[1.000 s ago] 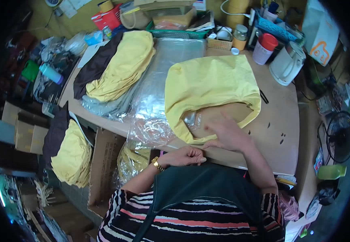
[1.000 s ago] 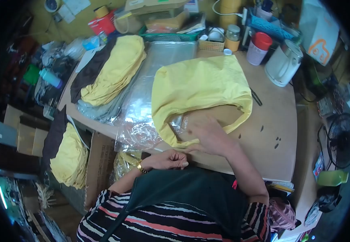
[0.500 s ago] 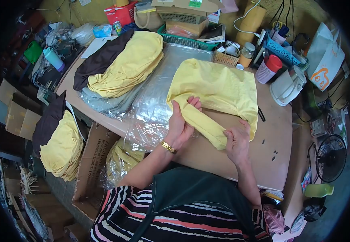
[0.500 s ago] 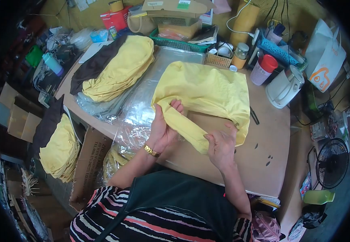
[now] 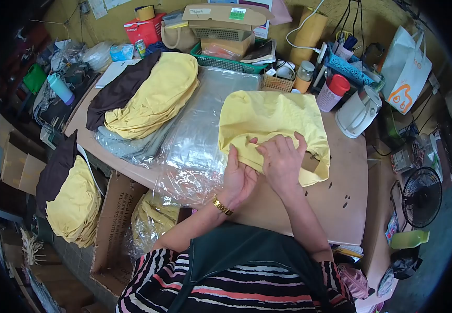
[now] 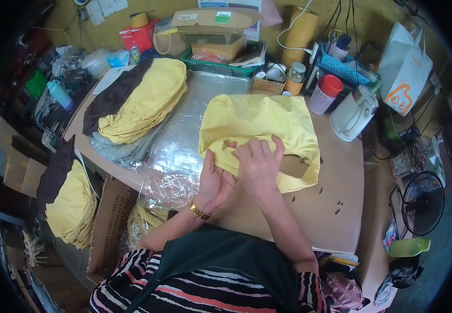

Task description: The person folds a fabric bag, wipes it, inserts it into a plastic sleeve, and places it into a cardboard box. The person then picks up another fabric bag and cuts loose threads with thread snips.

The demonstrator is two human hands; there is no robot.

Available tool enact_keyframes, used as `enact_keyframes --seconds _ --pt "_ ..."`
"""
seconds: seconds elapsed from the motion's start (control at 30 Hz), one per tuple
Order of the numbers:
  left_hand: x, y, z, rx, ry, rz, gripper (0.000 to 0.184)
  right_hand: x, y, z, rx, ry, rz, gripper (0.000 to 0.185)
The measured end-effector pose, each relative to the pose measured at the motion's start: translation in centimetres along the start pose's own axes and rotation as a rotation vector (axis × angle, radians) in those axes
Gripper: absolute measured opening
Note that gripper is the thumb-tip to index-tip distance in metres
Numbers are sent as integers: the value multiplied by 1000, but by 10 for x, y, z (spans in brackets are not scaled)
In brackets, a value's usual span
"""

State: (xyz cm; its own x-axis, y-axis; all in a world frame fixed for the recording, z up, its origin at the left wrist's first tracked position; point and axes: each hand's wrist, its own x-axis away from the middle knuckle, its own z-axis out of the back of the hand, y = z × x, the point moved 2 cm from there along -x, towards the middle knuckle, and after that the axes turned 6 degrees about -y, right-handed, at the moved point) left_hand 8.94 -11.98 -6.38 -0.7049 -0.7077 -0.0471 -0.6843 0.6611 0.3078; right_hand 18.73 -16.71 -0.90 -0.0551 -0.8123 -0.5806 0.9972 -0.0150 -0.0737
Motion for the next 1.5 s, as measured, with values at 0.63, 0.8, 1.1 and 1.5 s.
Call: enact_keyframes --seconds 0.63,0.8,1.1,1.5 --pt "14 -4 9 1 -11 158 53 1 -10 -24 -148 -57 12 11" --pt "8 -9 46 -99 -6 126 41 -4 7 -23 -267 -67 -122 11" --pt "7 0 40 -40 14 120 33 9 16 10 -320 -46 -98 25" --pt "7 -6 55 -412 168 91 39 34 34 -2 -441 -343 -243 24"
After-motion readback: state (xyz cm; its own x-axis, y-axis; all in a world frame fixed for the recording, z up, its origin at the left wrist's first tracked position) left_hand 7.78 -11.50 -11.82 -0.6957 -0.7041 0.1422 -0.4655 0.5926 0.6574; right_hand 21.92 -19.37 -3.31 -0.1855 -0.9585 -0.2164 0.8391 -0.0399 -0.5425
